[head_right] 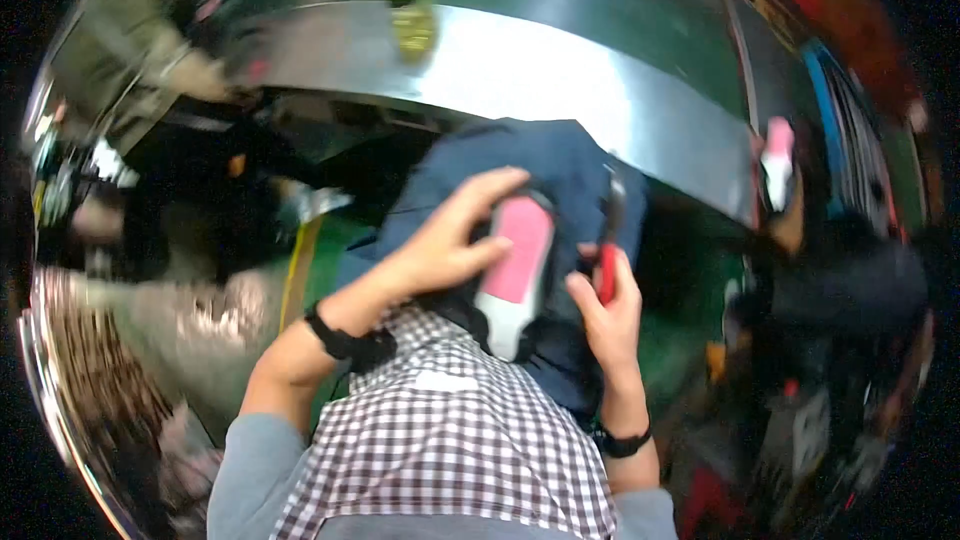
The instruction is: Using pliers to pry and adjust the upper of a shoe onto a last during the shoe manufacturing process.
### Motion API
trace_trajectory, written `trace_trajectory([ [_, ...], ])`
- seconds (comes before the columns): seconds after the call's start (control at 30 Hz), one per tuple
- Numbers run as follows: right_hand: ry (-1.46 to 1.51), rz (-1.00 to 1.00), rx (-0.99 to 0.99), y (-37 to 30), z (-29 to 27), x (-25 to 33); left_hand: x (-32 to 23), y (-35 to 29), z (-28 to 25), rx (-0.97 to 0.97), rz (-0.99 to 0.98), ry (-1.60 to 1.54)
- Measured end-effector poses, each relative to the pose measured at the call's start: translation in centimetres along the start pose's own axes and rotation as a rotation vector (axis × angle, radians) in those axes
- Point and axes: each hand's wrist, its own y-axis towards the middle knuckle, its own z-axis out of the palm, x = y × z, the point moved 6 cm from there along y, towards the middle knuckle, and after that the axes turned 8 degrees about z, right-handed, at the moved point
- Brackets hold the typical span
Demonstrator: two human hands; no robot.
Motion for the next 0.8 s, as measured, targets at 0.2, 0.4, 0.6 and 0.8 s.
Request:
trace_trajectory([
  [0.2,0.196,0.088,0.139,-2.4,-1.1,2.2,0.9,3.2,-0.5,0.081,0.014,-0.106],
  [0.4,0.591,0.351,0.595,-4.7,0.4,3.6,1.7,4.6,-0.1,-0.040,0.074,-0.080],
  [0.6,0.546,0.475,0.565,-4.2,1.8,2.4,1.2,4.9,0.0,-0.112,0.163,0.093],
  [0.8,0.666,0.417,0.433,-3.5,2.3,2.0,0.7,5.3,0.2,-0.164,0.134,0.164],
])
